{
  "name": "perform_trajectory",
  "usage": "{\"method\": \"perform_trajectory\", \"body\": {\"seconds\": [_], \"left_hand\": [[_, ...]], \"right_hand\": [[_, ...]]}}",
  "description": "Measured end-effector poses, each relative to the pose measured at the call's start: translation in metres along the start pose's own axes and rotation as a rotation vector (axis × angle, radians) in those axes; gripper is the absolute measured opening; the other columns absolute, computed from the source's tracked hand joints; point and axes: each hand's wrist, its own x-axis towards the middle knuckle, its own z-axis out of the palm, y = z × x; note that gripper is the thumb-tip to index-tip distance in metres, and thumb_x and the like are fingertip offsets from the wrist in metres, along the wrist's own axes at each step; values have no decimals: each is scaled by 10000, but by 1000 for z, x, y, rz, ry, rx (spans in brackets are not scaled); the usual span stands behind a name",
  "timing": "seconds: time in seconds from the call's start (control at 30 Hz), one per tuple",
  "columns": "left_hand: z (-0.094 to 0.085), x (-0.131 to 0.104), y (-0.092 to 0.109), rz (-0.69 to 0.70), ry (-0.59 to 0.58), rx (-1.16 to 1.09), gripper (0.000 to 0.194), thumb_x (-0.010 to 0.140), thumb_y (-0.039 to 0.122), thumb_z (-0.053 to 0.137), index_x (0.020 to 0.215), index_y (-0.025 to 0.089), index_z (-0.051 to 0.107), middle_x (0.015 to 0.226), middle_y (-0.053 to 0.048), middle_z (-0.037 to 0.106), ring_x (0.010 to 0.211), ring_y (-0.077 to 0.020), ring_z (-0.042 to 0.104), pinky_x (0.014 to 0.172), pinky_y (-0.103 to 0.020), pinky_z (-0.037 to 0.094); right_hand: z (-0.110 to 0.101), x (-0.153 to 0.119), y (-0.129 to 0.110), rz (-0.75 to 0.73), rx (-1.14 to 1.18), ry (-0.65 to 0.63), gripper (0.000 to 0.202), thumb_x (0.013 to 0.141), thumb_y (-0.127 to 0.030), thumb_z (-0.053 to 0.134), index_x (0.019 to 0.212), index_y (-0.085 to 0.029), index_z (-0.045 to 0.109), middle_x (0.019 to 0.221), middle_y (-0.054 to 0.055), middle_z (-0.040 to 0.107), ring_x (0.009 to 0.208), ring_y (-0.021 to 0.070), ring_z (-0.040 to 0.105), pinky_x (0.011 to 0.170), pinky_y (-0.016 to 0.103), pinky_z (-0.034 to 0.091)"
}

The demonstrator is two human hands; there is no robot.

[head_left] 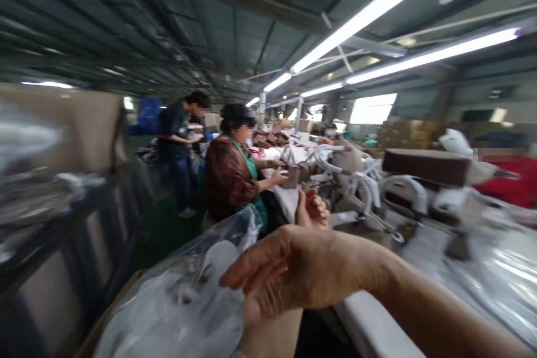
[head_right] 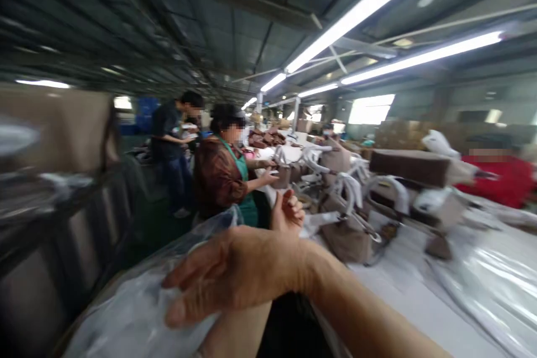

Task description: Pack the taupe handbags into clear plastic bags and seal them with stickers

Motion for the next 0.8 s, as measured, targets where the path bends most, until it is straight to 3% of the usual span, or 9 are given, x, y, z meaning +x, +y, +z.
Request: {"method": "perform_trajectory", "body": {"seconds": [0.1,0.2,0.3,0.4,0.47,0.53,0.67,0.73,0.8], "left_hand": [[5,4,-43,-217,-123,-105,329,960,446,545,823,162,641,603,41,444,494,-56,421,448,-140,367],[14,15,-90,-365,-213,-87,265,912,414,627,843,158,629,600,54,444,492,-45,431,445,-122,357],[31,20,-139,-423,-291,36,288,810,408,736,842,142,631,607,50,492,482,-48,458,437,-133,364],[48,17,-181,-390,-354,222,321,729,403,790,800,127,642,589,35,533,462,-69,473,419,-162,356],[53,20,-199,-322,-359,330,280,725,374,783,792,135,655,585,31,545,487,-85,495,448,-177,374],[51,31,-208,-130,-303,509,209,769,342,729,846,158,666,683,6,606,613,-120,573,561,-206,453],[39,79,-205,392,-31,936,289,843,310,606,1106,191,599,1191,-104,623,1143,-241,571,984,-388,461],[39,108,-202,401,8,1002,404,841,294,622,1219,188,529,1350,-136,545,1295,-255,481,1086,-413,383],[47,134,-204,274,-44,1017,417,842,291,636,1224,169,521,1318,-151,579,1264,-255,528,1052,-395,418]], "right_hand": [[-13,-88,74,217,69,184,764,641,-575,841,1278,-193,664,1153,74,718,1098,259,650,899,260,516],[-5,-192,140,348,258,496,704,657,-576,832,1230,-191,690,1168,86,711,1083,255,654,912,298,520],[17,-278,189,452,408,875,680,675,-570,823,1207,-169,689,1196,132,691,1067,262,661,929,350,515],[31,-332,230,542,477,1211,663,684,-632,773,1175,-194,695,1184,129,691,1049,268,667,885,352,527],[30,-351,254,589,502,1393,650,649,-658,771,1117,-211,716,1150,119,703,1029,275,675,867,351,531],[23,-359,275,596,530,1520,632,602,-650,794,1053,-212,733,1104,116,721,984,278,689,843,352,537],[3,-354,313,559,601,1555,611,562,-625,826,995,-201,738,1028,110,739,907,264,706,790,339,543],[-4,-346,332,546,603,1564,604,554,-625,834,971,-199,742,979,101,743,855,244,706,742,320,537],[-8,-337,348,522,610,1564,602,549,-638,835,948,-196,744,926,87,740,805,222,699,701,301,524]]}}
